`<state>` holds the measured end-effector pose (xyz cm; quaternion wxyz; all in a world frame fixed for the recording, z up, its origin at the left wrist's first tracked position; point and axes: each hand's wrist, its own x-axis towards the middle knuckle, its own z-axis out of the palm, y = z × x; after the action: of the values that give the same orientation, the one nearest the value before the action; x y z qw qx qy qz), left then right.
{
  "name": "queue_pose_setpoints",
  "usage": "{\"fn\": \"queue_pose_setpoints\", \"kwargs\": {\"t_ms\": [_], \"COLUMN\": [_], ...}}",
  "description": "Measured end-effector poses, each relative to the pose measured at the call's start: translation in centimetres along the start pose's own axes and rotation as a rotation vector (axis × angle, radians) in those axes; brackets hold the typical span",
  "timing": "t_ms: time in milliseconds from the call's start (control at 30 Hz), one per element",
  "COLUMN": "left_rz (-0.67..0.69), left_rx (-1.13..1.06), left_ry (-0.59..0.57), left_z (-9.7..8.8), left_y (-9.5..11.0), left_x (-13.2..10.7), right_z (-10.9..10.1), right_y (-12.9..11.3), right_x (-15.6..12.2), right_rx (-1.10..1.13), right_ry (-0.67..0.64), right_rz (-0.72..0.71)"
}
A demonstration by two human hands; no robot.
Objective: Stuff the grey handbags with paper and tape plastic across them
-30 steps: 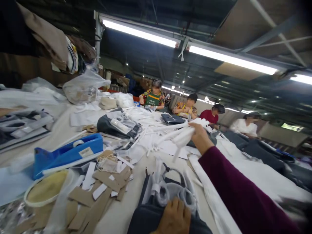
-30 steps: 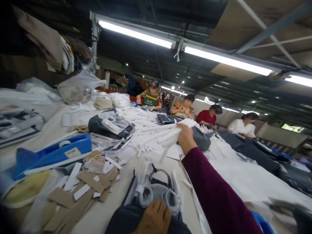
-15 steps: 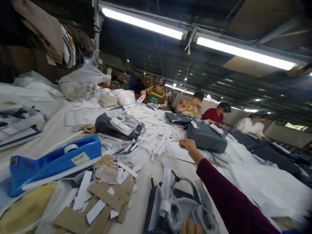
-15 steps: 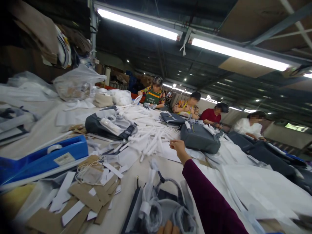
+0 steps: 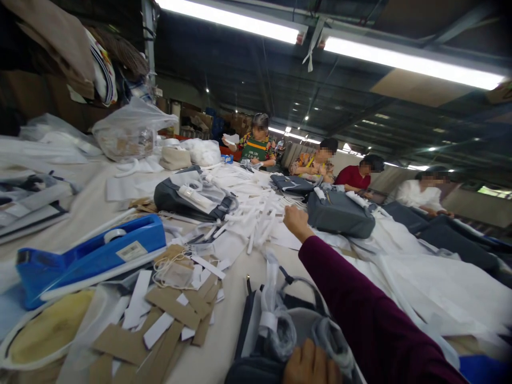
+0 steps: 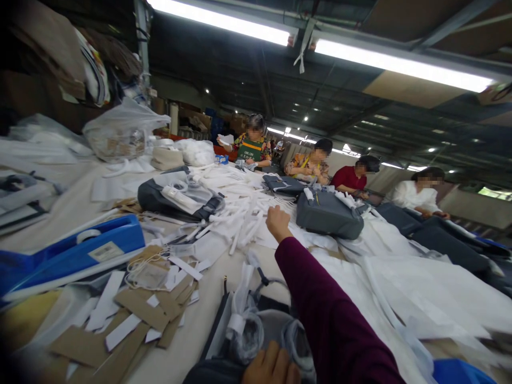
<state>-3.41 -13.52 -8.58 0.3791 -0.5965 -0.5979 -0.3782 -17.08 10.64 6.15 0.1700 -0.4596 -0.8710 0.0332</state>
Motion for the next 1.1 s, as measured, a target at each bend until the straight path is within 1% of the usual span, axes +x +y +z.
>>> {"fn": "queue_pose_setpoints", "kwargs": {"t_ms": [67,100,167,233,300,367,433,467,500,567,600,667,800,900,967,1100], "left_rz": [-0.007,-0.016,-0.058,-0.1,-0.108,-0.092,-0.077,-0.072,-0.07,-0.079,-0.087,-0.114,-0.189,-0.261,-0.292,-0.322], "left_rx": [-0.052,-0.076,-0.102,-0.114,-0.131,-0.137,-0.128,-0.125,-0.126,-0.153,-0.179,-0.241,-0.36,-0.439,-0.476,-0.496], "left_ry": [-0.135,-0.214,-0.351,-0.484,-0.587,-0.638,-0.677,-0.695,-0.714,-0.752,-0.77,-0.807,-0.894,-0.946,-0.954,-0.941], "left_z": [-1.8,-2.9,-5.0,-6.6,-7.4,-7.7,-7.9,-7.9,-8.0,-8.1,-8.2,-8.3,-8.6,-9.0,-9.2,-9.3], "left_y": [-0.1,-0.2,-0.3,-0.3,-0.2,-0.1,-0.1,-0.1,-0.2,-0.4,-0.5,-0.9,-1.5,-1.7,-1.6,-1.4], "left_x": [0.8,1.3,2.1,2.8,3.4,3.9,4.3,4.5,4.6,4.9,5.0,5.3,6.1,6.9,7.3,7.7], "right_z": [-2.4,-3.5,-5.4,-6.9,-8.2,-9.4,-10.4,-10.9,-11.3,-11.8,-12.0,-12.0,-11.3,-10.5,-10.2,-9.7], "right_y": [1.7,3.1,6.8,11.1,15.4,19.0,21.7,22.8,23.6,24.7,25.1,25.6,25.8,25.7,25.7,26.0], "right_x": [-1.0,-2.0,-5.3,-10.5,-17.3,-24.6,-31.1,-33.8,-36.0,-39.0,-39.8,-40.5,-39.8,-39.0,-38.7,-38.5], "right_rx": [-0.006,0.003,0.04,0.096,0.221,0.397,0.464,0.455,0.436,0.398,0.387,0.381,0.422,0.473,0.504,0.592], "right_ry": [0.043,0.059,0.073,0.047,0.017,0.042,0.102,0.113,0.113,0.102,0.101,0.116,0.145,0.138,0.098,-0.053], "right_rz": [0.017,0.034,0.069,0.097,0.104,0.094,0.103,0.112,0.124,0.143,0.146,0.136,0.098,0.072,0.056,0.016]}}
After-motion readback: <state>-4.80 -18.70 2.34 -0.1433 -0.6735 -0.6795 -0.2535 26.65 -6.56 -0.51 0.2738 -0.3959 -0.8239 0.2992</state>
